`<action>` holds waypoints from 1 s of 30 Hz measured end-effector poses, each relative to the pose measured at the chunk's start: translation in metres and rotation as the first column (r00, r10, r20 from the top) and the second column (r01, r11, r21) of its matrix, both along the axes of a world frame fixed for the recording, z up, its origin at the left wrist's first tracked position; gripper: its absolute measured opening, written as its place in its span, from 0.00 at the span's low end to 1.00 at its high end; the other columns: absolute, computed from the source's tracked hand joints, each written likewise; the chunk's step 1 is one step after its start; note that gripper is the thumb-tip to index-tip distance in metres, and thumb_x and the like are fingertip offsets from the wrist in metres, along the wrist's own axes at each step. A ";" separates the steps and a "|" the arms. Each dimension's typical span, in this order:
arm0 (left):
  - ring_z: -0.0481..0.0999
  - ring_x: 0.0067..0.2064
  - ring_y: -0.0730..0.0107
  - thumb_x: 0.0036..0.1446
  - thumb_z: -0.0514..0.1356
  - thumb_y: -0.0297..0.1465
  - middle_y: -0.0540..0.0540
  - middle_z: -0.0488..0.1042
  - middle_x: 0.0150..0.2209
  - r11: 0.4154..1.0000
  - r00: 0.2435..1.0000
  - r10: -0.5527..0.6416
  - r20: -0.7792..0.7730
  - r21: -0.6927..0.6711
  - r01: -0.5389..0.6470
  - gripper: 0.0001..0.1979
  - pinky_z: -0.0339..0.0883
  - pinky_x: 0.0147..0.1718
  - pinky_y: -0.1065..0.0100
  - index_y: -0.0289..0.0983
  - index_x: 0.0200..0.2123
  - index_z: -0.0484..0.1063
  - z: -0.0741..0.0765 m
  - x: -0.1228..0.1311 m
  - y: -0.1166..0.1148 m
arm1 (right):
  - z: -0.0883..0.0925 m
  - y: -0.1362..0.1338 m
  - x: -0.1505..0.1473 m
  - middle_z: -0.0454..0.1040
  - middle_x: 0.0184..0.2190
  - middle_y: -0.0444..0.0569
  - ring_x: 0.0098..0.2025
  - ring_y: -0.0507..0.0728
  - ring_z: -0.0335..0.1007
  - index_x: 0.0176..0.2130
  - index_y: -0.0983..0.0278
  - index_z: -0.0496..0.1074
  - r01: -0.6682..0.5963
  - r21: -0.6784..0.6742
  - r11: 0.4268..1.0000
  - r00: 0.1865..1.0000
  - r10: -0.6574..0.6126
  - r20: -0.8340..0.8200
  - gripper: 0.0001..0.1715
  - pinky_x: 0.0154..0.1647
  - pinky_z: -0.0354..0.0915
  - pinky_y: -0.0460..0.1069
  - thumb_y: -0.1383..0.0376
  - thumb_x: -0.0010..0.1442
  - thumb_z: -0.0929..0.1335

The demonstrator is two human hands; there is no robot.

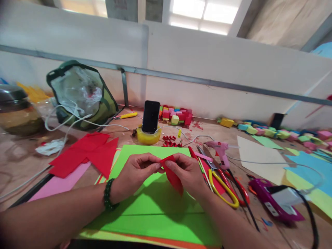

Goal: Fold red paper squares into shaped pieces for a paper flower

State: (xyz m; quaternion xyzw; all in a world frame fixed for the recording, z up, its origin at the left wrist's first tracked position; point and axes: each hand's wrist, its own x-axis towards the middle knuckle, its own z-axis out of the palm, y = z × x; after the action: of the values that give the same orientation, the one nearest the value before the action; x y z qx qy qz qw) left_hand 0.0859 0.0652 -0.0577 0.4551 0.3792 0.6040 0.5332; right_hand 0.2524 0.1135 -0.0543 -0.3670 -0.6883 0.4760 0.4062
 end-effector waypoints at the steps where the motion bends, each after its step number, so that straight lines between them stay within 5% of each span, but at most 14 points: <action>1: 0.79 0.29 0.69 0.48 0.66 0.27 0.47 0.78 0.26 1.000 1.000 -0.003 0.003 -0.003 0.003 0.05 0.74 0.33 0.70 0.31 0.29 0.76 0.000 0.000 0.000 | -0.001 0.001 0.000 0.76 0.22 0.45 0.22 0.49 0.67 0.30 0.65 0.76 0.000 -0.015 1.000 1.000 0.000 -0.003 0.14 0.21 0.64 0.43 0.55 0.53 0.73; 9: 0.79 0.29 0.68 0.50 0.66 0.32 0.46 0.79 0.26 1.000 0.999 -0.018 -0.032 -0.013 0.018 0.08 0.74 0.32 0.69 0.32 0.29 0.77 -0.001 0.000 -0.001 | -0.003 0.001 0.002 0.73 0.21 0.44 0.21 0.48 0.63 0.28 0.66 0.74 -0.016 -0.064 0.998 1.000 0.015 -0.013 0.16 0.20 0.62 0.43 0.55 0.53 0.73; 30: 0.79 0.30 0.66 0.49 0.66 0.33 0.44 0.79 0.27 0.999 0.994 0.000 -0.107 0.050 0.005 0.09 0.74 0.32 0.69 0.32 0.28 0.77 0.000 0.001 -0.004 | 0.003 -0.003 0.000 0.76 0.20 0.48 0.20 0.51 0.69 0.26 0.66 0.74 0.019 0.086 0.996 0.998 -0.024 0.057 0.17 0.20 0.65 0.45 0.55 0.50 0.74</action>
State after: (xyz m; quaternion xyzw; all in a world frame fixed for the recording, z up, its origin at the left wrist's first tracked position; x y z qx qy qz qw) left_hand 0.0867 0.0610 -0.0578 0.5005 0.3916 0.5874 0.5012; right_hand 0.2528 0.1102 -0.0518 -0.3704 -0.7153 0.4310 0.4066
